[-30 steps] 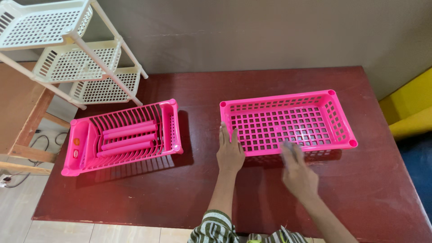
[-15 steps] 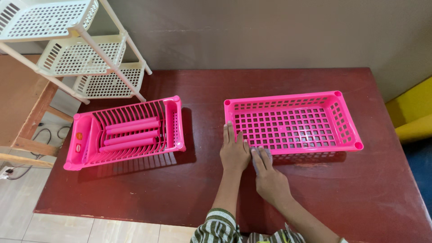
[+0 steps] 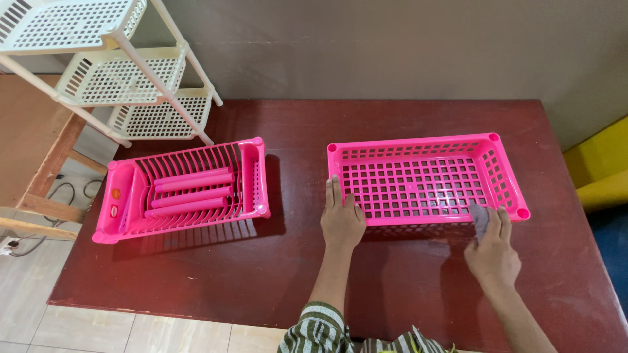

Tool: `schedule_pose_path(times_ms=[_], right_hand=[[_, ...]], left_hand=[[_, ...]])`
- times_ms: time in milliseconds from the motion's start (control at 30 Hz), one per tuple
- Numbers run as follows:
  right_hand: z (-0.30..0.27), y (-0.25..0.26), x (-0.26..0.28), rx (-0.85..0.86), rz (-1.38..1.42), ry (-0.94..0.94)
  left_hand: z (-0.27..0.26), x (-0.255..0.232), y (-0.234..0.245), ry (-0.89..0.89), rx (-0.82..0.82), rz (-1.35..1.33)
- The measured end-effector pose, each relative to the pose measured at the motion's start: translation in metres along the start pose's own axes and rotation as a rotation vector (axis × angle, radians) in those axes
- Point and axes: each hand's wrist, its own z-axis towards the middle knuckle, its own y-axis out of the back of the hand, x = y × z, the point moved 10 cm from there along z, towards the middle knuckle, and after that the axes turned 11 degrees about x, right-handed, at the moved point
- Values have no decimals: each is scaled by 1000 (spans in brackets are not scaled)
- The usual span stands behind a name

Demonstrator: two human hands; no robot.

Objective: The person wipes the interior of a pink plastic basket with a cloth, then inserts two pink cylindrical rods into the basket. They then place a pink plastic dish rack on top of the basket, completing the assembly.

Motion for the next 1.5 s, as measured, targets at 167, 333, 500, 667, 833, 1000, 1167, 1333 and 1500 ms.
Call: schedule_pose_path(times_ms=[167,333,500,667,833,1000,1167,1333,1500], right_hand=[[-44,-32,101,29,-21,452],[-42,-57,101,209,-83,353],[3,-10,-8,117,-35,39],[18,4,-40,34,-94,5],[-12,-44,35,247,-26,68],[-50,-65,108,257,0,347],[-7,-36,45,242,-37,137],[26,0,-35,100,-19,-32],[36,-7,-46,18,35,-19]], left_hand=[[-2,-4,6,-19,-63,4],[-1,-2,5,-14,-38,-6],[0,-2,5,-20,-44,-8],[-1,-1,4,-27,-35,-24],[-1,-1,5,-18,-43,-26],[-3,-3,7,-49,-90,-37],[-4,-3,10,-39,-49,-43],[-3,-9,12,-66,21,-77],[-6,-13,17,-107,-37,-34]])
